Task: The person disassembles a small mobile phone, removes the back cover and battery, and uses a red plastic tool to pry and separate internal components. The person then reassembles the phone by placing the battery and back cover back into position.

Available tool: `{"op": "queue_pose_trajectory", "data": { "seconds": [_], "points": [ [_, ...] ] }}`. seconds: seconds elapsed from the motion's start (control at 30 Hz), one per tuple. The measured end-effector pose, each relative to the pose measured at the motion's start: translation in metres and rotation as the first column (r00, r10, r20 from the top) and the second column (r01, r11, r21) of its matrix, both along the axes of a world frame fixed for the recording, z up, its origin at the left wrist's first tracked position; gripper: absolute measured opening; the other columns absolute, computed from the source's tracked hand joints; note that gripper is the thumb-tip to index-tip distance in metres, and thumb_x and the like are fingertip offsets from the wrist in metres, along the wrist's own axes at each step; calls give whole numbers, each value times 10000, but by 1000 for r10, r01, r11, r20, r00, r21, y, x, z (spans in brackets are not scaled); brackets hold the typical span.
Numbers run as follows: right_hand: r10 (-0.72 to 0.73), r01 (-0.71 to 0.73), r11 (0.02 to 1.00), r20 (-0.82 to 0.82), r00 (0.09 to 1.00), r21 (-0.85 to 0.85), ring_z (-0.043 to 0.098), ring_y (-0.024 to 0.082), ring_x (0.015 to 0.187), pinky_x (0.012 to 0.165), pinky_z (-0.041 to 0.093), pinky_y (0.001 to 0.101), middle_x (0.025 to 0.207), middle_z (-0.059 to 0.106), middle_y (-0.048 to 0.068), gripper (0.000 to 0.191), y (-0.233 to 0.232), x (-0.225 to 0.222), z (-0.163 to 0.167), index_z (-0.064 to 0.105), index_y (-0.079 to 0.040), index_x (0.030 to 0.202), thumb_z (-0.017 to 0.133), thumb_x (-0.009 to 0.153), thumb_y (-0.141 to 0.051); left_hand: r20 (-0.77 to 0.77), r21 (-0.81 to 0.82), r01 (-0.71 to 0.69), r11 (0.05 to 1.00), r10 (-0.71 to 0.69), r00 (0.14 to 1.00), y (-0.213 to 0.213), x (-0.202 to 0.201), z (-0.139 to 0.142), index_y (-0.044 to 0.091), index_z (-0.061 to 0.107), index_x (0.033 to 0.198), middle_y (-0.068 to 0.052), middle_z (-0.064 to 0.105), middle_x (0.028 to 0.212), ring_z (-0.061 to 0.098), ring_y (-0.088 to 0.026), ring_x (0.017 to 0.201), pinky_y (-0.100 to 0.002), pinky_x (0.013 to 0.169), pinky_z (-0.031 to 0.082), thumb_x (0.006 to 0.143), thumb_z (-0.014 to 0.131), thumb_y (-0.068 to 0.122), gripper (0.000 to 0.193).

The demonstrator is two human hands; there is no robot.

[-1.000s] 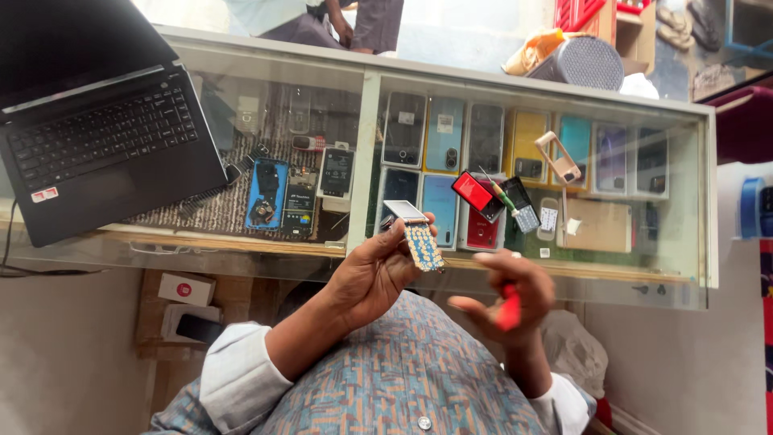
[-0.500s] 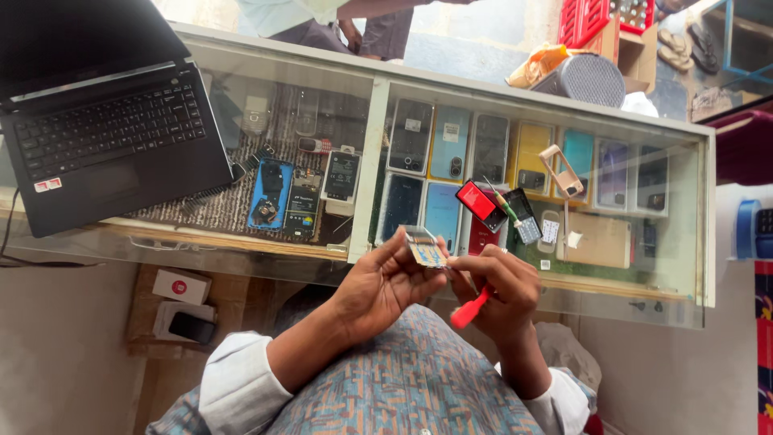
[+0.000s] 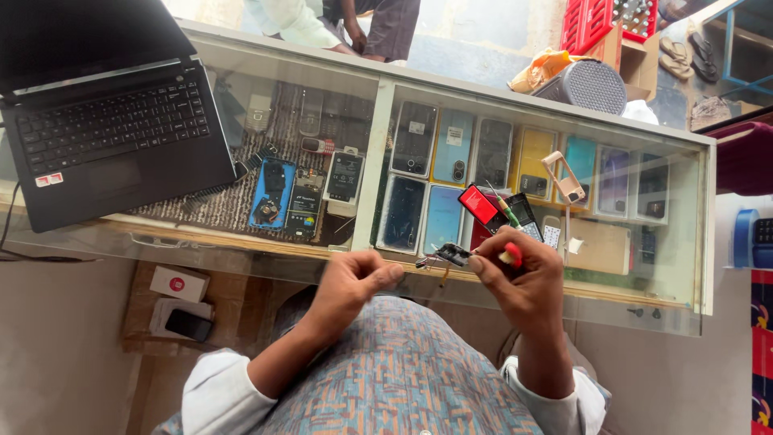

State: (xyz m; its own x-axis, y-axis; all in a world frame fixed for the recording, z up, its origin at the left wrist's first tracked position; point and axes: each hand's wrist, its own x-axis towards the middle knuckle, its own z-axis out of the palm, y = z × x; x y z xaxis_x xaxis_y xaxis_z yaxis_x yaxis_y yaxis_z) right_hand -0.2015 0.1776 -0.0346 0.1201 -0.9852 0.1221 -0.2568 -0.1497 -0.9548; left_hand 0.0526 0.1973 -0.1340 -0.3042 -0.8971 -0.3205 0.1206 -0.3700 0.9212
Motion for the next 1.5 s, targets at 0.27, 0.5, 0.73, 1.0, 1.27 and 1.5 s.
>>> {"op": "queue_pose_trajectory", "data": {
  "seconds": [0.27, 0.5, 0.73, 1.0, 1.27, 1.5],
  "points": [
    [-47, -36, 965, 303, 952, 262, 454, 37, 614, 542, 318, 212, 718, 559, -15, 182, -4, -4, -9, 654, 21, 894, 779, 883, -111, 4, -739, -39, 673, 61, 998, -28, -5, 70, 8, 655, 1222, -134, 691, 1169, 622, -217, 1147, -347, 995, 478, 1055, 619, 392, 421],
    [-173, -86, 921, 598, 782, 380, 403, 41, 525, 499, 297, 213, 684, 548, 6, 147, -13, 3, -23, 610, 33, 926, 719, 892, -58, -71, -328, 161, 931, -194, 978, -40, -33, 79, -24, 748, 1130, -86, 770, 943, 714, -143, 924, -294, 833, 591, 1023, 664, 317, 367],
    [-254, -133, 884, 699, 668, 448, 407, 48, 507, 491, 308, 220, 737, 563, 22, 137, -16, 9, -44, 569, -14, 917, 701, 920, -53, -302, -133, 155, 979, -189, 934, -47, -39, 60, -92, 721, 1114, -94, 768, 985, 736, -130, 917, -261, 838, 599, 1020, 647, 124, 247],
    [-175, -5, 956, 585, 792, 292, 517, 73, 668, 551, 338, 206, 762, 598, 6, 427, -16, -1, -47, 621, -52, 1083, 576, 985, -465, -338, -37, 100, 994, -106, 935, -46, -40, 58, -94, 680, 1176, -114, 765, 945, 768, -159, 866, -274, 794, 625, 1002, 640, 80, 249],
    [-258, 260, 964, 54, 965, -52, 458, 46, 683, 630, 366, 222, 788, 652, 6, 427, -14, -18, -43, 713, -8, 993, 638, 1065, -423, -202, -43, 62, 997, -70, 977, -38, -39, 67, -103, 693, 1174, -110, 761, 870, 750, -144, 795, -268, 718, 636, 980, 647, 52, 252],
    [-190, 188, 980, -21, 982, -69, 450, 30, 662, 614, 368, 204, 686, 497, -41, 337, -8, 17, -50, 545, -43, 1124, 765, 978, -252, 90, -269, 38, 962, -14, 996, -27, -43, 85, -8, 750, 1169, -81, 793, 838, 761, -96, 759, -235, 671, 630, 967, 655, 69, 236]
  ]
}}
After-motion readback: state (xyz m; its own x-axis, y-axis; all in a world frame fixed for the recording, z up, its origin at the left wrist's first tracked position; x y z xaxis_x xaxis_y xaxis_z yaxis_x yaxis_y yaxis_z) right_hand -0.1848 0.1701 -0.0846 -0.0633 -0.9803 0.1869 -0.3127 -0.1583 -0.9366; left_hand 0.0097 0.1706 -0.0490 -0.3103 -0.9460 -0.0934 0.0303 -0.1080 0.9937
